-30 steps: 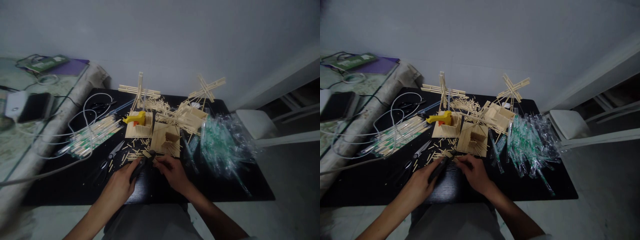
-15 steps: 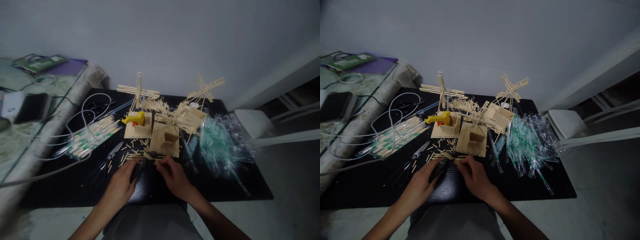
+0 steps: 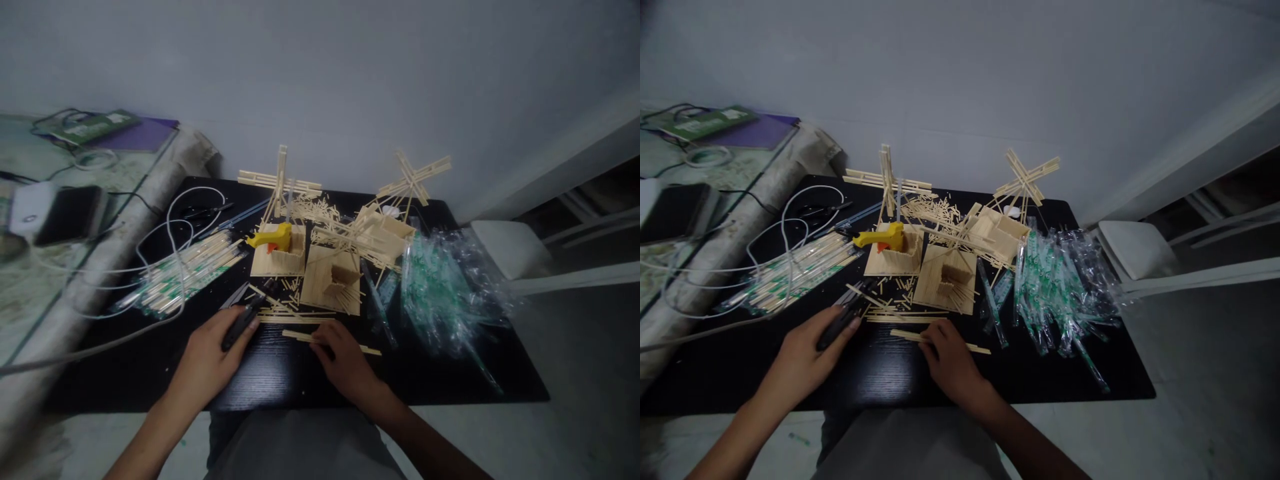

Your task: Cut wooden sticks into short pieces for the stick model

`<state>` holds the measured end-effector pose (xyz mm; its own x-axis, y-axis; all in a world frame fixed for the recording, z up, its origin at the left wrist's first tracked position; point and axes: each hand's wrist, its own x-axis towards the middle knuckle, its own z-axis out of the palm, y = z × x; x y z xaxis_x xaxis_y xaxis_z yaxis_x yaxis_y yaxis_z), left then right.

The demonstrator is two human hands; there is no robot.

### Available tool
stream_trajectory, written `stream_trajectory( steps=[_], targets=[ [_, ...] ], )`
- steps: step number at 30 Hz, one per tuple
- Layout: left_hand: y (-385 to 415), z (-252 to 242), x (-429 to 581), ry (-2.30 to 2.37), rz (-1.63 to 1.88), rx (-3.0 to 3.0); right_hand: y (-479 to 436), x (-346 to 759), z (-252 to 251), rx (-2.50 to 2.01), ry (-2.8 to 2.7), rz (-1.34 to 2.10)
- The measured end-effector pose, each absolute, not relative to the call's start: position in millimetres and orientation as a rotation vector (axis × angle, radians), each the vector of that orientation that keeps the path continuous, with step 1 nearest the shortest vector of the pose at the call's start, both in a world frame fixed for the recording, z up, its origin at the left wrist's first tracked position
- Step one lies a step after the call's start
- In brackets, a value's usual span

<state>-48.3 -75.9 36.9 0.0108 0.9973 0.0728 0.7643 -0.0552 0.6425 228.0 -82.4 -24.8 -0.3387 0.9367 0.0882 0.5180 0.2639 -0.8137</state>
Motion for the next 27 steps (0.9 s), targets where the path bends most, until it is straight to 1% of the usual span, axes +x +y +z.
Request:
stream_trajectory(
  steps=[3, 6, 12, 16, 20, 27],
  targets=[
    [-80, 31, -40, 1.771, 0.607, 1.895, -82, 221, -32, -1.3, -2.017, 0.841],
    [-83, 28, -39, 1.715, 0.45, 1.929, -77, 222, -25, -1.321, -2.024, 0.853],
    [-89, 25, -34, 1.628, 0.219, 1.982, -54, 239, 22, -1.168, -1.847, 1.195],
    [-91, 25, -24, 1.545, 0.125, 1.985, -38, 244, 47, -0.958, -1.855, 1.649],
    [-91, 27, -17, 1.488, 0.102, 1.972, -30, 240, 45, -0.896, -1.919, 1.81],
    [-93, 19, -17, 1.513, 0.084, 1.89, -34, 236, 35, -1.034, -1.713, 1.948]
  ],
)
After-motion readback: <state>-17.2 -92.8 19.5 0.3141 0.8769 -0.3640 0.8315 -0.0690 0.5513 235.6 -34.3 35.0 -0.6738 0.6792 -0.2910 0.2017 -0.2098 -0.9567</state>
